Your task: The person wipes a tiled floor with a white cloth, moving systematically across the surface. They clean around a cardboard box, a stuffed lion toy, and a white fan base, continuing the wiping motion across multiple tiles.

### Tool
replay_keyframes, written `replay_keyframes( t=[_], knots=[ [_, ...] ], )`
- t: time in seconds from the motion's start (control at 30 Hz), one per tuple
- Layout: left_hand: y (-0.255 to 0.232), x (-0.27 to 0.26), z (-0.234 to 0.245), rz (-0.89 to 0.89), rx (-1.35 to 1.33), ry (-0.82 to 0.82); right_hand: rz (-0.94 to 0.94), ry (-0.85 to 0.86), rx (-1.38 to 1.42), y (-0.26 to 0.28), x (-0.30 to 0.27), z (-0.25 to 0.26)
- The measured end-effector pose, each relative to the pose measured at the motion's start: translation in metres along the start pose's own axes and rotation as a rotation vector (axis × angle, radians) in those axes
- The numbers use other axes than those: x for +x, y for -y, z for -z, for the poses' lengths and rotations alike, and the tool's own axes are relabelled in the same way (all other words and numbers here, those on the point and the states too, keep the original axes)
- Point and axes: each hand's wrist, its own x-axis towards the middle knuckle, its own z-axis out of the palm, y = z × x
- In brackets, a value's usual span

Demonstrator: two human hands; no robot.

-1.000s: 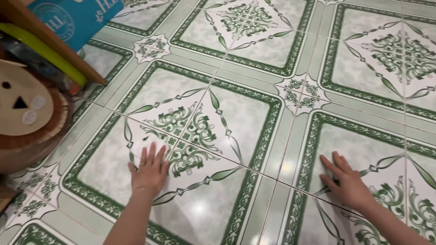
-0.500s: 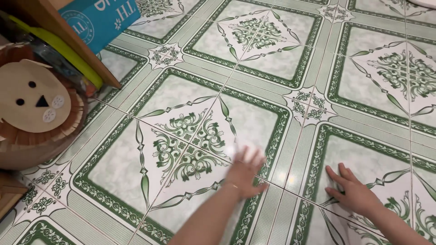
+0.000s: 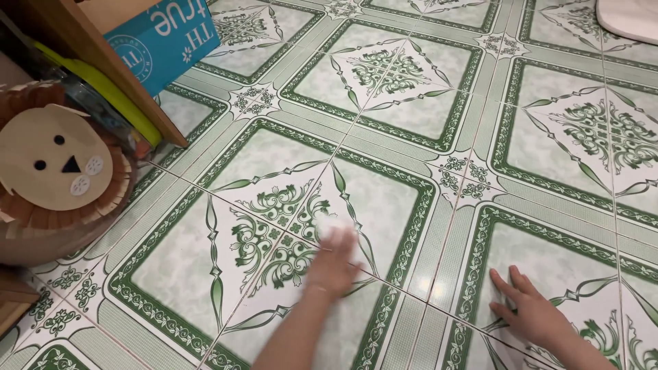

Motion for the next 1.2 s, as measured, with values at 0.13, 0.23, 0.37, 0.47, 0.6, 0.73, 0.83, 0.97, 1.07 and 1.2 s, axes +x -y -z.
replay_keyframes(
  t=[0.13, 0.23, 0.37, 0.47, 0.6, 0.73, 0.83, 0.97, 1.07, 1.2],
  knots=[
    [0.128, -0.01, -0.015, -0.034, 0.227, -0.591, 0.001, -0.021, 0.019, -0.004, 0.005, -0.003],
    [0.094, -0.064, 0.077, 0.504, 0.225, 0.089, 0.033, -0.109, 0.03, -0.005, 0.007, -0.002],
    [0.077, -0.061, 0.089, 0.566, 0.021, 0.01, 0.102, -0.436, 0.159, -0.001, 0.025, -0.017],
    [0.052, -0.033, 0.079, 0.454, -0.098, -0.04, 0.114, -0.532, 0.158, 0.027, 0.028, -0.011],
    [-0.028, 0.002, 0.053, 0.08, -0.264, -0.003, 0.066, -0.468, 0.133, 0.051, 0.041, -0.003],
    [-0.126, -0.015, 0.063, 0.045, -0.38, 0.414, 0.093, -0.624, 0.167, 0.052, 0.043, -0.025],
    [-0.131, -0.006, -0.053, -0.73, -0.372, -0.19, 0.184, -0.85, 0.155, 0.058, 0.04, -0.028],
    [-0.138, -0.002, -0.067, -0.699, 0.153, -0.077, 0.148, -0.803, 0.185, 0.061, 0.033, -0.022],
    [-0.14, 0.022, -0.063, -0.692, 0.106, -0.031, 0.138, -0.8, 0.183, 0.061, 0.031, -0.022],
    [-0.157, 0.094, -0.078, -0.551, 0.182, -0.137, 0.172, -0.916, 0.136, 0.06, 0.034, -0.026]
  ],
)
